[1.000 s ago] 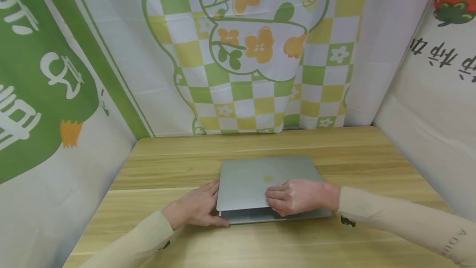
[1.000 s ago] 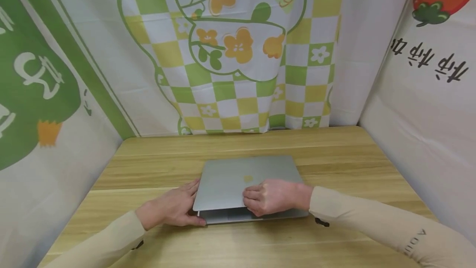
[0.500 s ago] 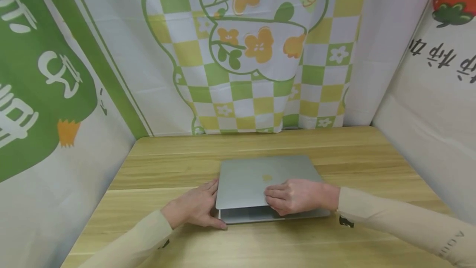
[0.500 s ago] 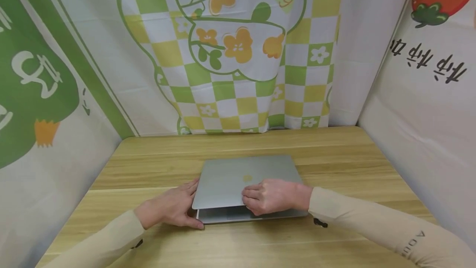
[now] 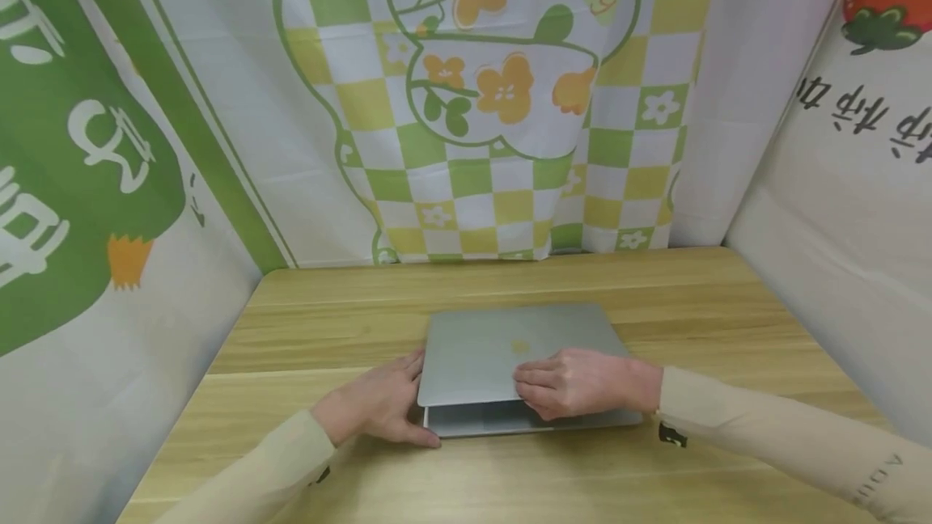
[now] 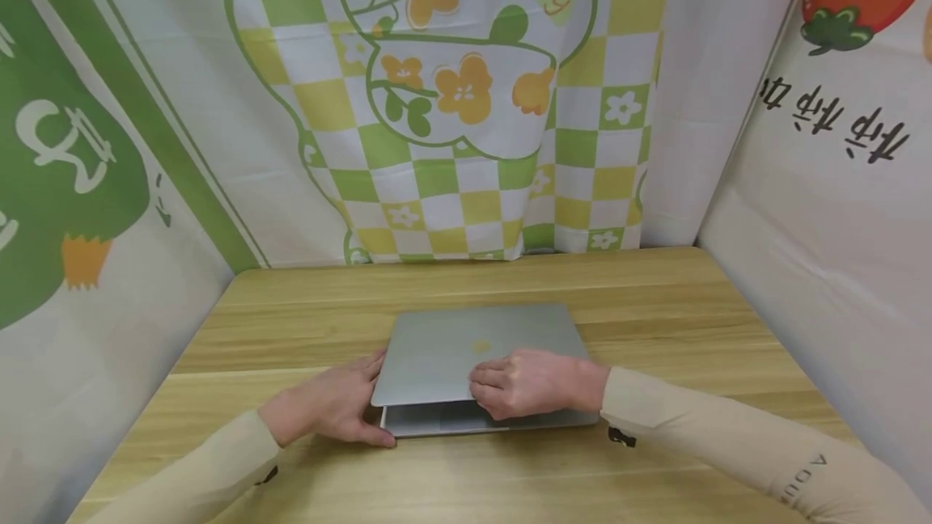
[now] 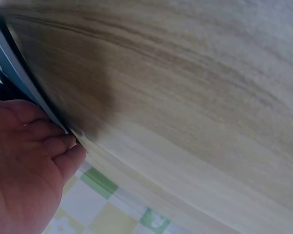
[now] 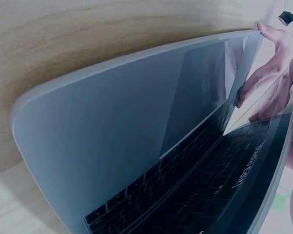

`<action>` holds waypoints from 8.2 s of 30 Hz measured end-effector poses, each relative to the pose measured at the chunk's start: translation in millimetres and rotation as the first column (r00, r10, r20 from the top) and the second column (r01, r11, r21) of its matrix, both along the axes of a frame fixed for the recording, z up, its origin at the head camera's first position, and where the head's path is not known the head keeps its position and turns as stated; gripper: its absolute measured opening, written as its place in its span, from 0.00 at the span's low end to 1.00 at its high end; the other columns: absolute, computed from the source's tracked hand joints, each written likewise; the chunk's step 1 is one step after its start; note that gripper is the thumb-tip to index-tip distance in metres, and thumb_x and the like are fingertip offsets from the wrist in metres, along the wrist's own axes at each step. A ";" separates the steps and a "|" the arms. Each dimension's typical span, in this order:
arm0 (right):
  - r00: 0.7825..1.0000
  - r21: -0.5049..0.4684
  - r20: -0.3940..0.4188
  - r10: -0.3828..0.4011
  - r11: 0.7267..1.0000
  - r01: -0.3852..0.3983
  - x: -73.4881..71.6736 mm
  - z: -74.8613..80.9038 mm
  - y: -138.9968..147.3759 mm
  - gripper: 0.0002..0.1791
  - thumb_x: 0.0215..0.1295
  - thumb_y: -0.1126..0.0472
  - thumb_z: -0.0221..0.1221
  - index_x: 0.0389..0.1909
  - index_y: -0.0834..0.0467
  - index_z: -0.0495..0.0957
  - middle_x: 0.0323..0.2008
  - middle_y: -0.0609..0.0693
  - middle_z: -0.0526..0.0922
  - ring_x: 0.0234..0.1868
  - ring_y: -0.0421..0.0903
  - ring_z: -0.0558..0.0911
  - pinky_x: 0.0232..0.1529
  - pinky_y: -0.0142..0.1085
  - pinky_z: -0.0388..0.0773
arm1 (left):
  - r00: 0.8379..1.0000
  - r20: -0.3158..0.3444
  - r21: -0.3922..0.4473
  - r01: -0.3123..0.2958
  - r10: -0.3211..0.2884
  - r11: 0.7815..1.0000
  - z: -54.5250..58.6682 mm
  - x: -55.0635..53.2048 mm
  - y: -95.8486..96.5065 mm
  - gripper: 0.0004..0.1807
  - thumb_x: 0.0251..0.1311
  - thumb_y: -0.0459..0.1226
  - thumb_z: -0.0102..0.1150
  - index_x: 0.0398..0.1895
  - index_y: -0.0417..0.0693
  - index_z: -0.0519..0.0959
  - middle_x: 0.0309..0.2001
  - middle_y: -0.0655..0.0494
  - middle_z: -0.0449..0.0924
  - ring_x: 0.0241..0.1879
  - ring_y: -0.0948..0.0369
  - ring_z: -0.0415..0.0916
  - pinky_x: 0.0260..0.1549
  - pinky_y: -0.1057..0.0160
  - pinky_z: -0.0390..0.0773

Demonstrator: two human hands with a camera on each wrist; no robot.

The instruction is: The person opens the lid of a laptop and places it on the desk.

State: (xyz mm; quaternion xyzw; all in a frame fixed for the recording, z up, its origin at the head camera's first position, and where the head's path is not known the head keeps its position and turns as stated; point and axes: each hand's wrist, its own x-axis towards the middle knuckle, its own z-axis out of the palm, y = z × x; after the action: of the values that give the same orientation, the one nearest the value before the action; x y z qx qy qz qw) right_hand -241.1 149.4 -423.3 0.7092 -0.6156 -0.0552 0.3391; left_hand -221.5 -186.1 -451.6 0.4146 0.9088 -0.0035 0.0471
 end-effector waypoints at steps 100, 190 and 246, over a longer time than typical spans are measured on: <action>0.881 -0.132 0.456 -0.124 0.970 0.205 -53.1 80.4 5.9 0.03 0.60 0.68 0.64 0.30 0.57 0.83 0.24 0.44 0.85 0.23 0.33 0.81 0.26 0.19 0.79 | 0.997 -0.010 -0.158 -0.078 0.078 0.984 4.1 0.8 5.0 0.63 0.50 0.77 0.46 0.73 0.33 0.58 0.75 0.33 0.52 0.75 0.44 0.55 0.72 0.53 0.63; 0.320 0.046 0.817 -0.480 0.606 0.794 -124.2 111.2 71.2 0.18 0.69 0.47 0.59 0.23 0.54 0.81 0.16 0.46 0.72 0.18 0.42 0.66 0.21 0.34 0.64 | 0.994 0.025 -0.144 -0.103 0.108 0.984 5.6 -1.9 5.5 0.64 0.49 0.78 0.47 0.74 0.36 0.58 0.76 0.36 0.51 0.76 0.46 0.53 0.73 0.53 0.60; -0.080 0.176 0.970 -0.228 0.440 0.881 -168.4 89.5 84.7 0.33 0.62 0.29 0.53 0.39 0.57 0.80 0.19 0.46 0.67 0.22 0.46 0.66 0.26 0.38 0.68 | 0.994 0.006 -0.134 -0.103 0.105 0.986 -0.7 0.5 0.4 0.65 0.48 0.79 0.44 0.74 0.36 0.57 0.76 0.36 0.51 0.75 0.46 0.54 0.72 0.52 0.62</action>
State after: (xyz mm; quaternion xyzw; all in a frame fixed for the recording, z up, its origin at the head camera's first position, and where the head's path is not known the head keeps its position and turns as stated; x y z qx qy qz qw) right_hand -409.5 234.2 -333.8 0.0986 -0.9113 0.3990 0.0256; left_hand -221.1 -185.7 -452.3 0.3624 0.9266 -0.0590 0.0809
